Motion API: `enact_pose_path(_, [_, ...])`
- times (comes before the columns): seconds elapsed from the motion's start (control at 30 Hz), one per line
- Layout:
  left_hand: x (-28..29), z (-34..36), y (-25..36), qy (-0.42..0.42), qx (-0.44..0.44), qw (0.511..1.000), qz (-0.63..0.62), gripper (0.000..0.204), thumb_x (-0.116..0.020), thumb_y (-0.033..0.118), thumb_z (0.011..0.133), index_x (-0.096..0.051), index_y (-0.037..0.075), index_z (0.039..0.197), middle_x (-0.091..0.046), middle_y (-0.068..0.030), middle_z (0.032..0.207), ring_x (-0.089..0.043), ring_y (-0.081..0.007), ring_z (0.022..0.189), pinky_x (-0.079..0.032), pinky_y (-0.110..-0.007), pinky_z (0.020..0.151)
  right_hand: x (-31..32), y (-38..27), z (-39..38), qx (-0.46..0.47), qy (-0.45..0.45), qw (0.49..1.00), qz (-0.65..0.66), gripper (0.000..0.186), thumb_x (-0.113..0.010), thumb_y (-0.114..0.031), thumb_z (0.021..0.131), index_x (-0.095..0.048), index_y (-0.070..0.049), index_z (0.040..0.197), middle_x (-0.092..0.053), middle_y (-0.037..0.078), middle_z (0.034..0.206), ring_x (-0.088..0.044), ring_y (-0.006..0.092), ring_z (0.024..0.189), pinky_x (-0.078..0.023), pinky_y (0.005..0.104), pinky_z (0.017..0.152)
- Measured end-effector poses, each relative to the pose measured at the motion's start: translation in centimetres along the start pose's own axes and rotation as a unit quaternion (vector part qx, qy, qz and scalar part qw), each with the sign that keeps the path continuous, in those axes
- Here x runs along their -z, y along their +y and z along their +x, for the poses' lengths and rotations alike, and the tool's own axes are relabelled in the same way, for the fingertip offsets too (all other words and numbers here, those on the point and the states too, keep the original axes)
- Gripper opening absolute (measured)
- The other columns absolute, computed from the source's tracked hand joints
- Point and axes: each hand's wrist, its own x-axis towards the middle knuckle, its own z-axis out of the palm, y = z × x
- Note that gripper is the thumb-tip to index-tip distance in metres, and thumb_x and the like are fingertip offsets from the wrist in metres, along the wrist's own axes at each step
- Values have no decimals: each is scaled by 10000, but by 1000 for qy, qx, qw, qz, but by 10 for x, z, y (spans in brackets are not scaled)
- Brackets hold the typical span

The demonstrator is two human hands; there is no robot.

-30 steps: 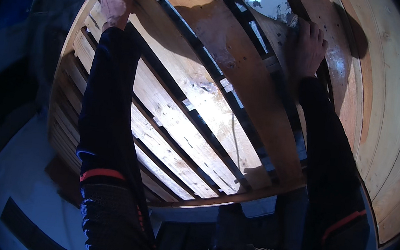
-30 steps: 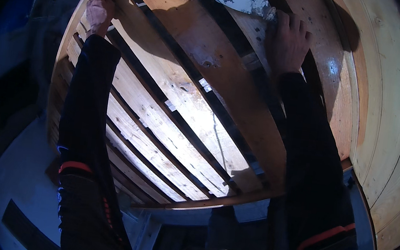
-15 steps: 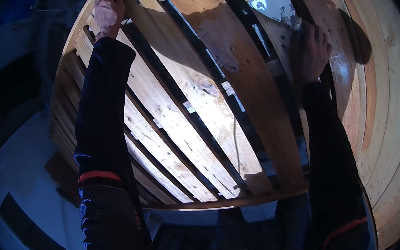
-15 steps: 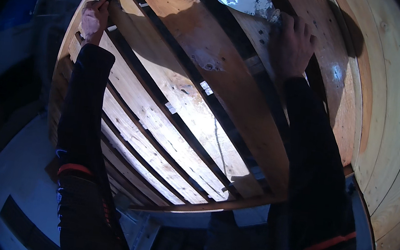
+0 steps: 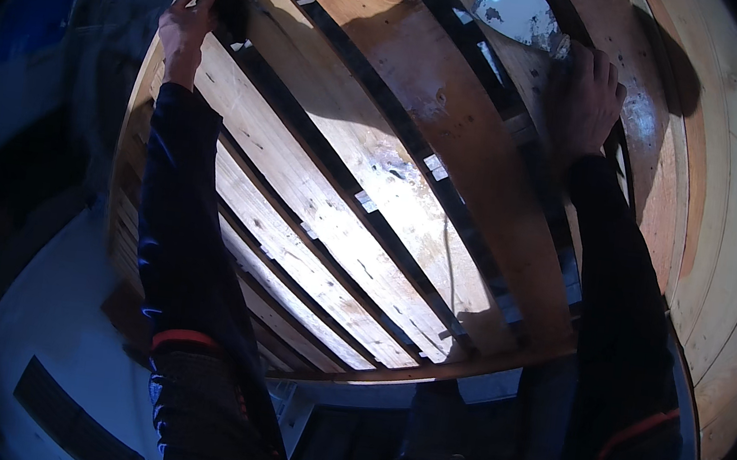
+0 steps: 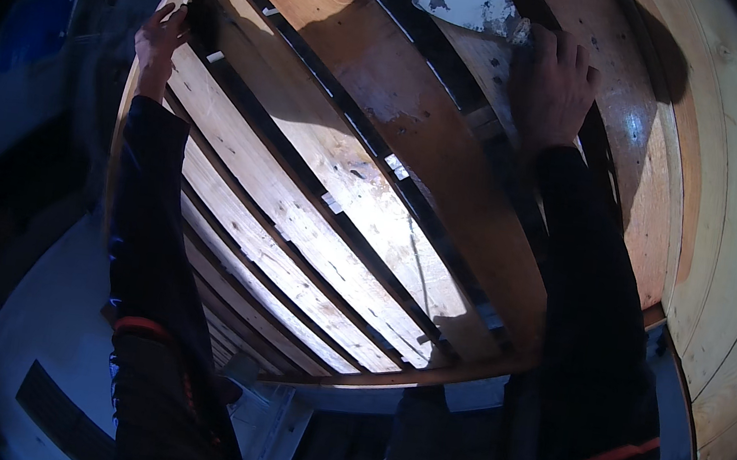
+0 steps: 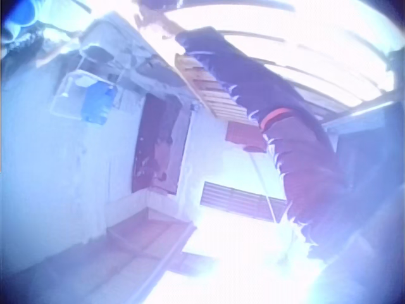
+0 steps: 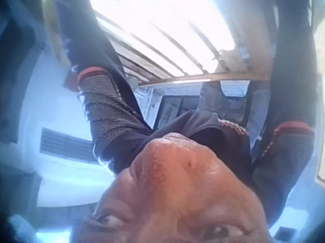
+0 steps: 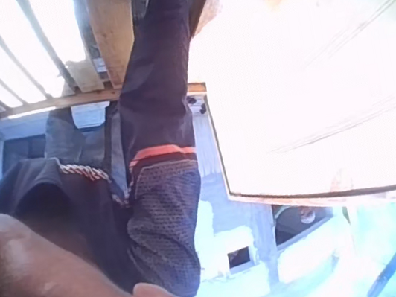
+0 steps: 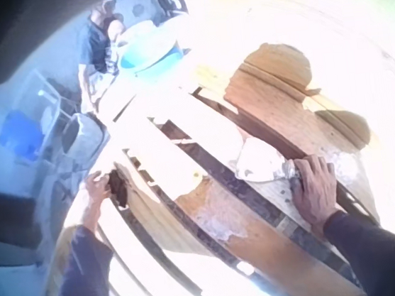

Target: The person applies a liquid finish to a wooden pallet using a cloth and a putty knife. They repeatedly dip the cloth into a small pan, wipe the wood slats, and scrape the surface with the putty knife. The person moves around the pallet to cover different sections.

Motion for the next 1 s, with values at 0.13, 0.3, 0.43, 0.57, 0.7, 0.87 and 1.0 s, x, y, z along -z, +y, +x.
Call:
enact_pose_path(0.13, [3,-12,0,-88,-167,964,187,567,-783,333,796,-625,62,1269,-719,-134,949,-701,-204,877,-570,-318,762,-1,1,1,-9,8,1000,7,368,-686,-246,821,-604,-140,1164,-598,63,1070,-568,272,1035,-412,443,862])
enact_pose_path(0.3, [-2,-14,16,-135,-97,932,321,511,-810,333,774,-671,30,1161,-723,-141,983,-726,-220,801,-589,-320,736,-1,1,2,-4,8,1000,12,370,-696,-252,816,-606,-147,1160,-600,63,1065,-568,269,1039,-413,442,859])
enact_pose_path(0.43, [-1,-2,33,0,-17,999,-29,540,-785,304,826,-624,-119,1120,-702,-167,944,-719,-194,774,-608,-254,634,1,1,1,-11,1,1000,21,368,-695,-255,819,-605,-149,1159,-595,64,1065,-569,271,1036,-415,438,857])
enact_pose_path(0.57, [-7,-3,30,-109,-8,975,195,668,-799,414,783,-603,-38,1234,-688,-216,996,-696,-301,838,-579,-392,763,1,1,2,-9,3,1000,15,362,-693,-257,821,-605,-145,1154,-586,62,1069,-570,269,1036,-416,433,859])
enact_pose_path(0.7, [-13,-13,15,112,-341,813,458,690,-817,350,745,-567,76,1327,-588,-222,1279,-566,-379,1177,-487,-400,967,2,1,1,-14,-8,1000,5,363,-692,-254,822,-601,-139,1154,-587,62,1077,-570,269,1034,-418,432,865])
enact_pose_path(0.87, [-6,-8,-1,-59,-398,861,309,488,-758,196,785,-634,112,1249,-632,-208,1185,-612,-370,1107,-505,-417,936,3,-3,4,-8,2,1000,18,365,-689,-249,823,-598,-137,1159,-595,66,1075,-569,273,1030,-421,432,864])
enact_pose_path(1.0, [-9,16,-7,32,-270,902,336,345,-737,284,802,-718,128,1110,-707,-177,1011,-685,-339,965,-539,-417,840,5,-3,4,-18,-9,1000,5,361,-689,-248,824,-601,-135,1155,-598,68,1068,-571,274,1024,-423,428,858])
